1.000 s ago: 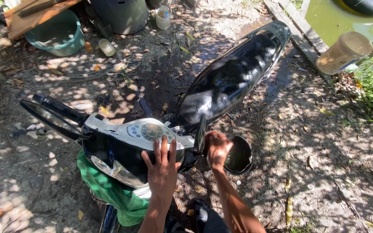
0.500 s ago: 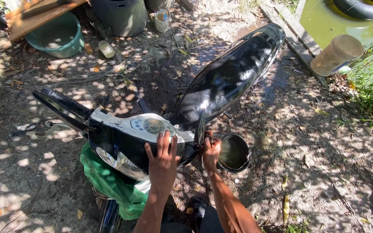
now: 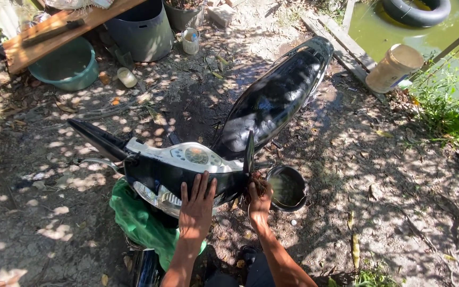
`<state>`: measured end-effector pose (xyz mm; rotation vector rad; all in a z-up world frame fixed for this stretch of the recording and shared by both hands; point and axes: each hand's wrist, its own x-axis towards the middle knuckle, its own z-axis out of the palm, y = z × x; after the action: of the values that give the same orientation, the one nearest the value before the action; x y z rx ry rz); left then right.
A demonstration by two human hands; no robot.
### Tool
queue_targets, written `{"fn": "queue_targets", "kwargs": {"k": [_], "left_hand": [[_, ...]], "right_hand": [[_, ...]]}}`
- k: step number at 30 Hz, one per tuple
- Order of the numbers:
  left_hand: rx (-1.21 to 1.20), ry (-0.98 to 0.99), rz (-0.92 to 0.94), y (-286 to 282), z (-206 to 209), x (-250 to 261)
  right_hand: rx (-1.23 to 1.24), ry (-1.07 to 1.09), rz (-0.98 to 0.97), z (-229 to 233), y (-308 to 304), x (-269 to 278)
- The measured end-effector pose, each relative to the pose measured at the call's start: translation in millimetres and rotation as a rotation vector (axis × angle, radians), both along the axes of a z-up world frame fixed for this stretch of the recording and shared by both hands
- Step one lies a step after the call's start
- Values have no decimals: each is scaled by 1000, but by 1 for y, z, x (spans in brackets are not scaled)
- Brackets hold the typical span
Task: Cleaning and wiping down a motorcycle with a wet cloth.
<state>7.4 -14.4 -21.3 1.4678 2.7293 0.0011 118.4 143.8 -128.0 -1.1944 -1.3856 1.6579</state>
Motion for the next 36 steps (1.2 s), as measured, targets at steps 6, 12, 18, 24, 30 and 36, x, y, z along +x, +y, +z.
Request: {"fn": "queue_targets", "kwargs": {"k": [6, 12, 18, 24, 30, 36], "left_hand": [[491, 93, -74, -38, 3, -8], [279, 44, -2, -61, 8, -15], [74, 21, -19, -77, 13, -25], [111, -78, 6, -84, 7, -27], [401, -39, -44, -93, -13, -15], [424, -5, 3, -99, -7, -9]], "right_hand": [[86, 63, -1, 50, -39, -23], [685, -16, 96, 100, -78, -58], [687, -99, 140, 110, -96, -81], [794, -251, 236, 100, -92, -80], [1143, -305, 371, 92, -101, -38], [1141, -224, 361, 40, -98, 0]]}}
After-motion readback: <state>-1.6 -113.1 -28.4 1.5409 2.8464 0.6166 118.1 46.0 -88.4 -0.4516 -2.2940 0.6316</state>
